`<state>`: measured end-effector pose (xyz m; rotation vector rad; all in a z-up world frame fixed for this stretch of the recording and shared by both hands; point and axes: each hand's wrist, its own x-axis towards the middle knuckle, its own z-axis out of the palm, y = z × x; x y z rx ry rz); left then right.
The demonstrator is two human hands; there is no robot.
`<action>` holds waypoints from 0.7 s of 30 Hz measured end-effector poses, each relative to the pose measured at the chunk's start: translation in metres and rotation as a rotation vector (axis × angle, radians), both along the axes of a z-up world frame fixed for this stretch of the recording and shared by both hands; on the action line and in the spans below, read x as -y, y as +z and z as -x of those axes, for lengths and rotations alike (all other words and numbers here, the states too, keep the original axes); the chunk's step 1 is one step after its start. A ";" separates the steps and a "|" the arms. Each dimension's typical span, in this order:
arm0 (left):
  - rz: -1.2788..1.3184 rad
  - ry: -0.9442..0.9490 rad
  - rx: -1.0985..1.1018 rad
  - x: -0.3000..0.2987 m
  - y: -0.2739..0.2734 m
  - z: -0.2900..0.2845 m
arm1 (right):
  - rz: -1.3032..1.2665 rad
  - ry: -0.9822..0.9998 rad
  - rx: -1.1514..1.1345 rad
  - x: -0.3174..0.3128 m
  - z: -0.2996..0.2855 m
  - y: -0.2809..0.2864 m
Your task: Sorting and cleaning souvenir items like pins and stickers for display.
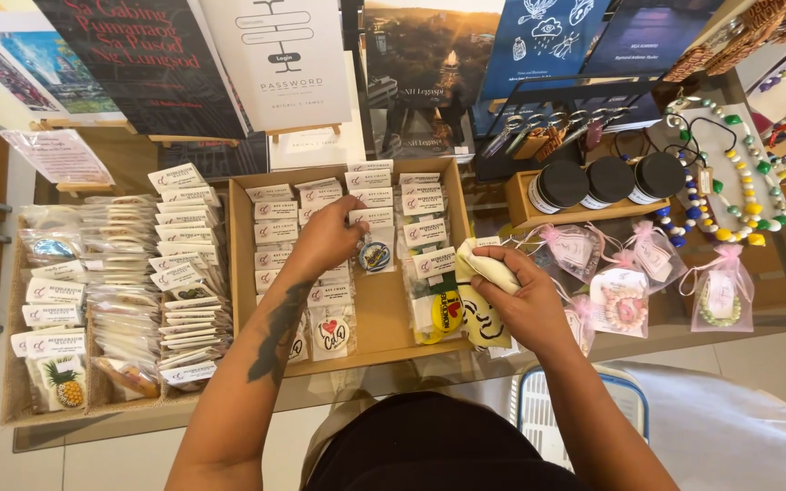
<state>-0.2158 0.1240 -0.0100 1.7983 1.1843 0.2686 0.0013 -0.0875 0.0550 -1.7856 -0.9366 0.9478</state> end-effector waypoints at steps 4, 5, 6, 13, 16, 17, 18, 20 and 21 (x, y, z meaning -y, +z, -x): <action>-0.288 -0.032 -0.071 0.006 -0.007 -0.003 | 0.028 -0.035 -0.011 0.002 0.000 0.000; -0.289 -0.032 -0.072 0.011 0.000 -0.005 | 0.027 -0.036 -0.012 0.003 -0.001 -0.001; -0.342 -0.032 -0.119 0.016 0.007 -0.007 | 0.015 -0.029 -0.001 0.004 -0.003 -0.002; -0.621 -0.099 -0.196 0.043 0.002 -0.011 | -0.010 -0.018 -0.048 0.006 -0.002 -0.003; -0.530 -0.232 -0.217 0.057 0.004 -0.011 | -0.008 -0.012 0.023 0.007 -0.003 -0.003; -0.530 -0.231 -0.219 0.060 -0.003 -0.010 | -0.008 -0.011 0.022 0.007 -0.002 -0.001; -0.516 -0.257 -0.220 0.063 -0.010 -0.008 | 0.011 -0.016 -0.001 0.007 -0.001 0.002; -0.505 -0.283 -0.220 0.065 -0.019 -0.008 | 0.027 -0.022 -0.023 0.006 -0.002 0.002; -0.524 -0.273 -0.209 0.065 -0.022 -0.009 | 0.005 -0.014 -0.013 0.007 -0.002 -0.001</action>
